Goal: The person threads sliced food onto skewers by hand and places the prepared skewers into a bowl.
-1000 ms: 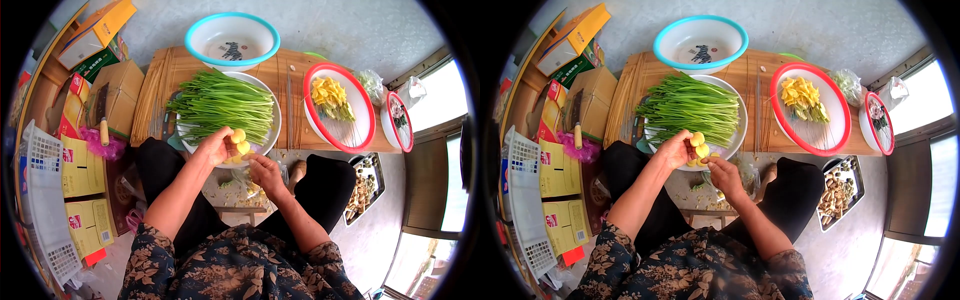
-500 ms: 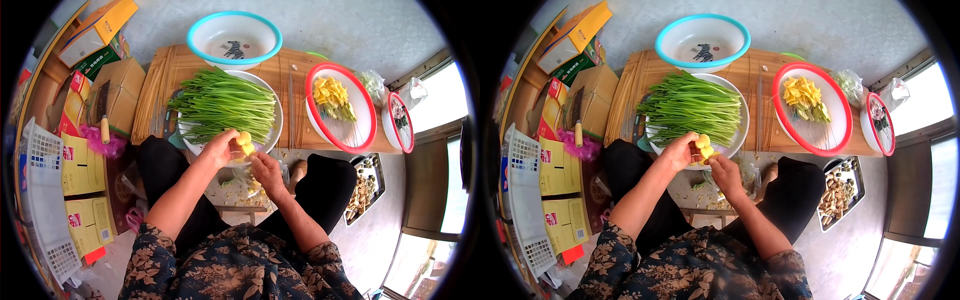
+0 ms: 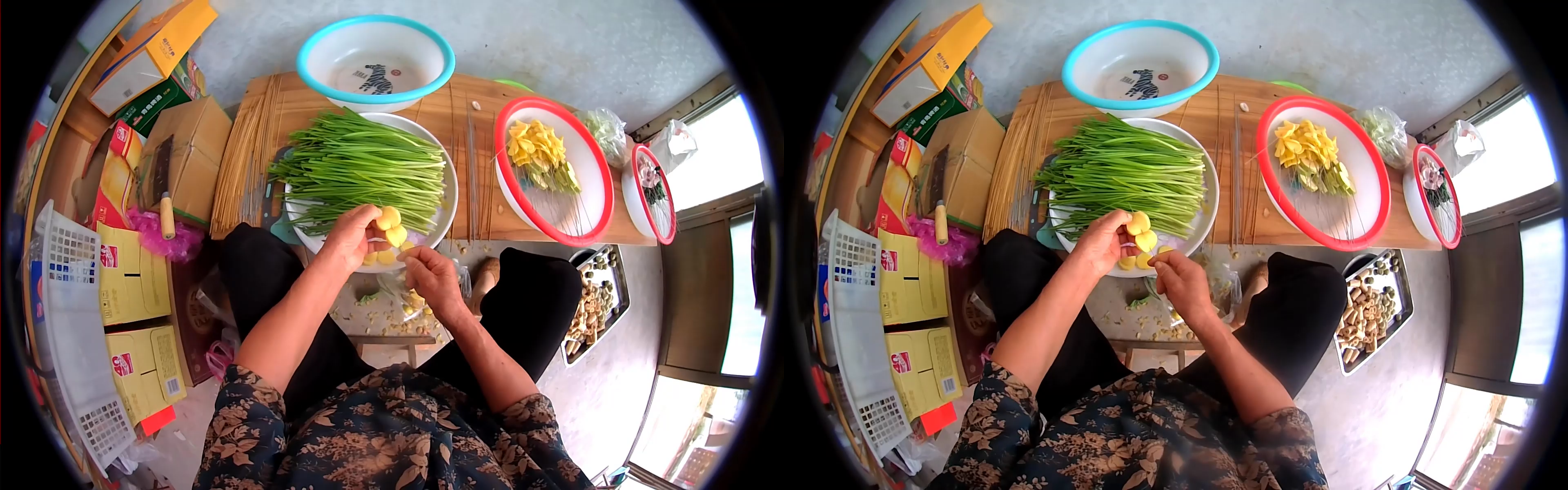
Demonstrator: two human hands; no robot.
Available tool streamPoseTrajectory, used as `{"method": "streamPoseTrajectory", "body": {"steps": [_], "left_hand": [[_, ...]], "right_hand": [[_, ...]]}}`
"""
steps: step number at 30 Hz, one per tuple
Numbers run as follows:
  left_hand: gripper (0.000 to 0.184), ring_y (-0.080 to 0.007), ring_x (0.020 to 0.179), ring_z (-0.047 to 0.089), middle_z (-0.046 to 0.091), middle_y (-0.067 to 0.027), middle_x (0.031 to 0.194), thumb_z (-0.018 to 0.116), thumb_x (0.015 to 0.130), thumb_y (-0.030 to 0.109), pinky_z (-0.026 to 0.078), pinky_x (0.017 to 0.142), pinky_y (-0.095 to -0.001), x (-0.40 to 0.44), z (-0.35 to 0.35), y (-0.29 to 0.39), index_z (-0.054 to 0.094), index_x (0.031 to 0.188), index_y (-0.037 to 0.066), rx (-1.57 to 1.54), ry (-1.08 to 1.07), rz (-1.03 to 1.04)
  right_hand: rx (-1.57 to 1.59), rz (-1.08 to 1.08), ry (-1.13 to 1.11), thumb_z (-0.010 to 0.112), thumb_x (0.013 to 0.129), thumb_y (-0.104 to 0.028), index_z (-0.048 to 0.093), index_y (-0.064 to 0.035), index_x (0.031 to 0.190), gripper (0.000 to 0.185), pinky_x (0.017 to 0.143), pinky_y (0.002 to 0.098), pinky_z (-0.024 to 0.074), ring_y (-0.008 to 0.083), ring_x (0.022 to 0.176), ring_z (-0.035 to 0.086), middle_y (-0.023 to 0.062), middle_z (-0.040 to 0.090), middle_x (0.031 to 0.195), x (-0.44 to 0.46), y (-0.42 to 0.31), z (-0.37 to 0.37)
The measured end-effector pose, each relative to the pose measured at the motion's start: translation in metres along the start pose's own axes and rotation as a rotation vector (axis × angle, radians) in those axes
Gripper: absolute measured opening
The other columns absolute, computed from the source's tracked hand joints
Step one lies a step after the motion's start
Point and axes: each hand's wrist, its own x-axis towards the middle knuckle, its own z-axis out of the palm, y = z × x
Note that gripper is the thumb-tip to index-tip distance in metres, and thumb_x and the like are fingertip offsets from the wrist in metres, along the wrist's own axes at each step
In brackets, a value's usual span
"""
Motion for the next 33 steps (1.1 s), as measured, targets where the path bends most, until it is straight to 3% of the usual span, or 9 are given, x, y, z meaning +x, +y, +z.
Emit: {"method": "streamPoseTrajectory", "body": {"steps": [6,15,18,19,21,22,26,28,33], "left_hand": [[0.024,-0.0220,0.084,0.063,0.062,-0.0098,0.094,0.056,0.084,0.025,0.053,0.064,-0.0335,-0.006,0.008,-0.005,0.058,0.097,0.004,0.049,0.007,-0.042],[0.019,-0.0118,0.065,0.057,0.060,-0.0013,0.081,0.058,0.085,0.024,0.051,0.059,-0.0292,-0.001,-0.011,0.010,0.060,0.093,0.007,0.292,0.033,0.082],[0.010,-0.0104,0.057,0.056,0.061,-0.0012,0.071,0.062,0.080,0.013,0.047,0.055,-0.0257,0.004,-0.020,0.007,0.062,0.085,0.004,0.881,0.109,0.263],[0.010,-0.0104,0.057,0.056,0.061,-0.0012,0.071,0.062,0.080,0.013,0.047,0.055,-0.0257,0.004,-0.024,0.002,0.062,0.085,0.004,0.885,0.108,0.262],[0.011,-0.0137,0.053,0.056,0.062,-0.0052,0.069,0.064,0.075,0.011,0.045,0.054,-0.0271,0.004,-0.032,-0.008,0.062,0.083,0.003,1.329,0.128,0.456],[0.013,-0.0197,0.058,0.058,0.061,-0.0079,0.070,0.066,0.070,0.008,0.046,0.056,-0.0313,0.001,-0.031,-0.007,0.062,0.082,0.005,1.415,0.156,0.409],[0.020,-0.0255,0.072,0.060,0.058,-0.0087,0.079,0.068,0.068,0.007,0.047,0.063,-0.0355,-0.010,-0.027,-0.012,0.062,0.087,0.007,1.588,0.112,0.420],[0.020,-0.0334,0.083,0.059,0.057,-0.0127,0.089,0.065,0.069,0.008,0.046,0.069,-0.0424,-0.012,-0.029,-0.023,0.061,0.088,0.008,1.665,0.045,0.561],[0.024,-0.0375,0.087,0.056,0.053,-0.0159,0.094,0.062,0.068,0.002,0.045,0.073,-0.0449,-0.010,-0.027,-0.024,0.057,0.092,0.007,1.730,0.014,0.487]], "right_hand": [[0.223,0.154,-0.034,0.051,0.092,-0.013,0.061,-0.0034,0.092,0.014,0.044,0.0197,0.0283,0.0043,0.048,0.038,-0.0012,0.050,0.058,0.001,-0.006,-0.001],[0.192,0.138,0.034,0.051,0.091,-0.015,0.060,-0.0035,0.091,0.014,0.042,0.0189,0.0257,0.0044,0.046,0.036,-0.0014,0.049,0.058,-0.001,-0.014,-0.010],[0.214,0.170,0.059,0.051,0.091,-0.016,0.059,-0.0032,0.091,0.015,0.040,0.0198,0.0253,0.0044,0.045,0.035,-0.0018,0.048,0.058,-0.005,-0.028,-0.015],[0.217,0.169,0.060,0.051,0.091,-0.016,0.059,-0.0032,0.091,0.015,0.040,0.0198,0.0253,0.0044,0.045,0.035,-0.0018,0.048,0.058,-0.007,-0.028,-0.016],[0.236,0.137,0.059,0.052,0.091,-0.016,0.059,-0.0032,0.091,0.015,0.040,0.0197,0.0251,0.0047,0.044,0.035,-0.0021,0.046,0.057,-0.009,-0.028,-0.018],[0.240,0.136,0.062,0.052,0.091,-0.016,0.059,-0.0032,0.091,0.015,0.040,0.0197,0.0251,0.0047,0.044,0.035,-0.0021,0.046,0.057,-0.010,-0.029,-0.019],[0.230,0.119,0.056,0.049,0.094,-0.015,0.057,-0.0007,0.093,0.016,0.038,0.0192,0.0241,0.0049,0.042,0.032,-0.0010,0.045,0.055,-0.013,-0.030,-0.021],[0.221,0.116,0.057,0.049,0.094,-0.015,0.057,-0.0005,0.094,0.017,0.038,0.0194,0.0244,0.0051,0.042,0.032,-0.0009,0.045,0.055,-0.014,-0.032,-0.021],[0.219,0.106,0.061,0.049,0.093,-0.015,0.057,-0.0002,0.093,0.017,0.039,0.0191,0.0264,0.0056,0.042,0.034,-0.0004,0.046,0.055,-0.017,-0.033,-0.023]]}}
